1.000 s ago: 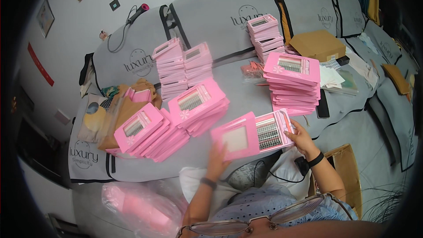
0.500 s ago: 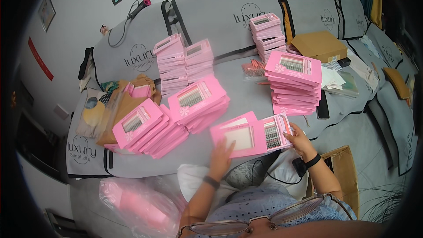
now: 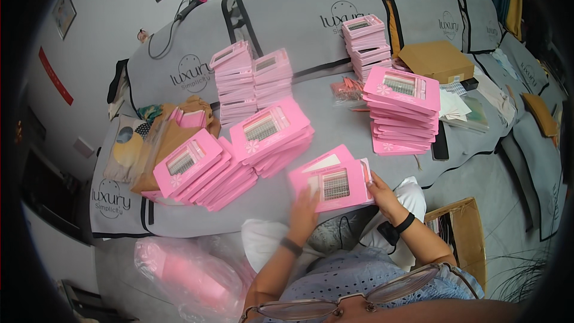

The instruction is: The person organizes pink eyelash cases by moving them between stacks and sorting through the contents of individual containers on a couch.

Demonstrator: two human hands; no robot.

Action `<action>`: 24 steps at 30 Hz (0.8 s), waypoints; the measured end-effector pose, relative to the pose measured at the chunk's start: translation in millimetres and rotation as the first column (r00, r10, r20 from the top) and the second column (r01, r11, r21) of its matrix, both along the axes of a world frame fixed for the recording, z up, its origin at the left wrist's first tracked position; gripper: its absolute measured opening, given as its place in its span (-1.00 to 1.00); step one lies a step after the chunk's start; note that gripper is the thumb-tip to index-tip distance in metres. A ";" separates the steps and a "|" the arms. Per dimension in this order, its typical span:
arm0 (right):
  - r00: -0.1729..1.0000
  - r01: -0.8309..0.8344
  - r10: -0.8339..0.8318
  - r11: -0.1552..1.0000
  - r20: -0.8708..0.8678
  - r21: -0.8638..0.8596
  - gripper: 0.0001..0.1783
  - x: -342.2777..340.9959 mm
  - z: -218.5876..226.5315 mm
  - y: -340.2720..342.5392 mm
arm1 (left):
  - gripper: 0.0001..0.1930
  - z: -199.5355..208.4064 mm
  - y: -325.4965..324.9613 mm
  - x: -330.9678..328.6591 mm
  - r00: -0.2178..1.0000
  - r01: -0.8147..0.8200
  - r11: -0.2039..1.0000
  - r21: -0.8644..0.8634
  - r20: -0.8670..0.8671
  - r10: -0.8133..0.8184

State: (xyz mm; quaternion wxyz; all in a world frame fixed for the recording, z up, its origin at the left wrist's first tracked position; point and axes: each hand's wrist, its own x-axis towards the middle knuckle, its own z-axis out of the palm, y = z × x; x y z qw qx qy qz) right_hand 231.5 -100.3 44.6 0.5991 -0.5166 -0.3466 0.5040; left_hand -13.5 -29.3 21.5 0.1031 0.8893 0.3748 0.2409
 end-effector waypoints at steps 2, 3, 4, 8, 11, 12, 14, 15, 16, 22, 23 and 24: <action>0.995 0.030 -0.024 0.998 0.100 -0.059 -0.45 1.4 -2.6 1.1 | -0.41 0.5 -1.2 1.4 1.000 0.000 1.000 0.005 -0.004 0.000; 0.996 0.071 -0.065 0.991 0.056 -0.115 -0.50 6.0 -13.4 6.8 | -0.40 0.5 -2.1 2.0 1.000 0.005 1.000 0.008 -0.005 -0.005; 0.994 0.108 -0.107 0.979 0.015 -0.171 -0.55 8.5 -13.9 9.5 | -0.40 0.6 -2.8 2.2 1.000 0.008 1.000 0.011 -0.006 -0.008; 0.994 0.098 -0.086 0.967 0.061 -0.233 -0.61 24.0 12.4 24.7 | -0.39 -0.4 -4.2 -0.7 1.000 0.021 1.000 0.000 -0.024 -0.021; 0.932 0.203 -0.101 0.941 0.347 -0.270 -0.57 26.2 -0.4 42.4 | -0.39 -3.0 -3.3 -1.7 0.998 0.032 0.999 0.004 -0.055 -0.031; 0.932 0.206 -0.104 0.941 0.348 -0.269 -0.57 29.9 -9.6 47.2 | -0.40 -4.1 -3.1 -1.3 0.998 0.033 0.999 0.012 -0.052 -0.033; 0.893 0.237 -0.098 0.932 0.439 -0.274 -0.55 36.7 -28.7 56.3 | -0.40 -7.5 -3.2 -2.0 0.998 0.029 0.999 0.018 -0.048 -0.028; 0.893 0.237 -0.098 0.932 0.440 -0.274 -0.55 38.5 -37.2 59.0 | -0.41 -9.6 -3.1 -1.9 0.998 0.028 0.999 0.023 -0.048 -0.027; 0.894 0.242 -0.113 0.936 0.433 -0.257 -0.54 37.7 -41.3 60.7 | -0.41 -10.4 -3.0 -2.0 0.998 0.026 0.999 0.028 -0.050 -0.025; 0.952 0.199 -0.139 0.958 0.273 -0.207 -0.60 37.6 -48.3 58.8 | -0.42 -10.3 -3.6 -4.2 0.995 0.015 1.000 0.015 -0.098 -0.014; 0.964 0.178 -0.128 0.962 0.233 -0.207 -0.63 37.2 -46.6 57.9 | -0.42 -10.8 -3.4 -4.5 0.995 0.016 1.000 0.014 -0.098 -0.014; 0.964 0.178 -0.128 0.962 0.233 -0.208 -0.63 36.5 -44.8 56.8 | -0.43 -11.8 -3.2 -4.7 0.996 0.019 1.000 0.017 -0.086 -0.017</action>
